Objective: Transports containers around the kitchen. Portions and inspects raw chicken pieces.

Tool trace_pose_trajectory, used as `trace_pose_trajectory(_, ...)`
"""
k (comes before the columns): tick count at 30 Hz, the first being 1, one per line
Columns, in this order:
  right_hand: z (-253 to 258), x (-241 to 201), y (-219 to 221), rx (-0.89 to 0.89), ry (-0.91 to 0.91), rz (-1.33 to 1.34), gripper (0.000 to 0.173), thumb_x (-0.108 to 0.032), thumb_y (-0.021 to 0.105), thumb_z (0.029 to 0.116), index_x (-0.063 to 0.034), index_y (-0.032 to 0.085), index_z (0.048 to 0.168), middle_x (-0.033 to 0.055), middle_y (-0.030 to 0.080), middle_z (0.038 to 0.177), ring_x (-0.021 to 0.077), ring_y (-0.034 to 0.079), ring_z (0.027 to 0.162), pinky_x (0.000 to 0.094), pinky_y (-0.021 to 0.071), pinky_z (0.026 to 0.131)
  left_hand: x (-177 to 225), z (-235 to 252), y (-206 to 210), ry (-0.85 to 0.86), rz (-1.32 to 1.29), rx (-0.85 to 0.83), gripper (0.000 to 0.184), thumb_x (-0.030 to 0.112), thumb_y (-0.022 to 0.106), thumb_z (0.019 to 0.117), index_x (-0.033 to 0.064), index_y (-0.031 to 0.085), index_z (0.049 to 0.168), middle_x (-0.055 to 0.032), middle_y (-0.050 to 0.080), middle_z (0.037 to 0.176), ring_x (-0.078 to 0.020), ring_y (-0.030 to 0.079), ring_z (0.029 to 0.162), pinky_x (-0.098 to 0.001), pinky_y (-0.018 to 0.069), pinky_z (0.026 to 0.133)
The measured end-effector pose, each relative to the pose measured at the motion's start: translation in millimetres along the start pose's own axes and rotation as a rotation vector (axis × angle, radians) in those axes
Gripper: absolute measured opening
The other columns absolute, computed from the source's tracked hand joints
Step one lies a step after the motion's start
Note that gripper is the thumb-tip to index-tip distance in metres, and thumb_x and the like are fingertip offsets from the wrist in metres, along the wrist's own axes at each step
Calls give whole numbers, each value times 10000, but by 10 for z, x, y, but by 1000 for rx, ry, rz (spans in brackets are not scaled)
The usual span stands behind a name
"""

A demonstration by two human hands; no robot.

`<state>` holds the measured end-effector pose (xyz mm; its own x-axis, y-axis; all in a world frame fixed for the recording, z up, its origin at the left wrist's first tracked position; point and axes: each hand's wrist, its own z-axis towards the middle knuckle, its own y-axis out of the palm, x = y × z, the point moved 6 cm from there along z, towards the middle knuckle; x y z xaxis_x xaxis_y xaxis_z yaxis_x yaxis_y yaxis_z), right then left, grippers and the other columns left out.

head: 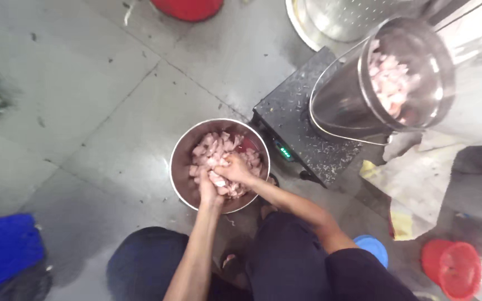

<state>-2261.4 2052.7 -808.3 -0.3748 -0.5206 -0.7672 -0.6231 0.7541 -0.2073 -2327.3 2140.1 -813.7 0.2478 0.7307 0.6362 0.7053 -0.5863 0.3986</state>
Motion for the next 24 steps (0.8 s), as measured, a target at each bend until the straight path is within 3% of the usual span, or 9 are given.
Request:
trace_pose_trajectory(5,-430,-802,-237,49,-205,-58,442,-358,739,879,-28,718,1172,177,674,1223,293,653,1109,533,534,951,580,-459,364,151,20,-54,417,314,219,1103,110,578,1050,-14,657,745,-101,649,624,-288,566,542)
trace_pose_trajectory(8,-868,-1424,-582,178,-352,-23,380,-313,768,856,-36,744,1116,152,685,1159,266,668,1010,512,562,875,1057,-856,848,250,-8,-194,450,331,201,1110,96,583,1082,-40,673,799,-125,669,688,-320,590,600)
trace_pose_trajectory(11,-1511,-2012,-1148,366,-491,6,367,-245,784,834,-37,730,1132,140,673,1161,247,669,958,495,584,797,1481,-1337,1576,315,5,-325,442,341,221,1113,123,594,1019,-23,661,755,-117,658,658,-310,581,580)
trace_pose_trajectory(13,-2051,-2315,-1603,490,-576,31,374,-231,756,856,-50,696,1177,131,647,1148,216,656,895,440,581,706,1630,-1676,2140,313,-21,-502,413,369,274,1109,140,612,1043,-21,671,794,-122,662,678,-312,584,590)
trace_pose_trajectory(15,-2528,-2543,-2141,631,-676,29,372,-251,724,900,-56,661,1211,104,666,1054,170,666,815,378,592,670,1706,-1994,2801,316,-29,-682,346,368,370,1097,124,615,1108,-38,677,862,-141,675,738,-342,602,647)
trace_pose_trajectory(18,-2930,-2693,-3026,833,-809,29,277,-257,686,949,-31,666,1107,20,698,847,93,680,690,325,623,645,1587,-2235,3829,300,12,-827,354,318,429,1091,33,630,1154,-112,692,887,-216,697,776,-426,619,697)
trace_pose_trajectory(21,-2913,-2371,-3782,900,-619,11,324,-337,628,989,-61,662,1157,-2,697,847,88,672,695,325,611,666,1101,-2083,4543,152,332,-914,520,497,429,1075,54,665,1207,-133,705,931,-236,699,800,-442,608,713)
trace_pose_trajectory(23,-2690,-1895,-4135,810,-313,-96,430,-450,561,1027,-100,612,1271,15,673,897,99,652,720,324,584,669,790,-1871,4666,117,725,-1038,667,592,300,1081,53,614,1318,-173,692,1121,-271,687,986,-488,576,862)
trace_pose_trajectory(24,-2583,-1632,-4267,721,-131,-188,496,-496,522,1046,-116,577,1359,69,680,1007,158,671,814,384,589,730,718,-1774,4600,161,927,-1095,667,556,278,1099,33,588,1373,-197,663,1261,-297,656,1144,-526,531,988)
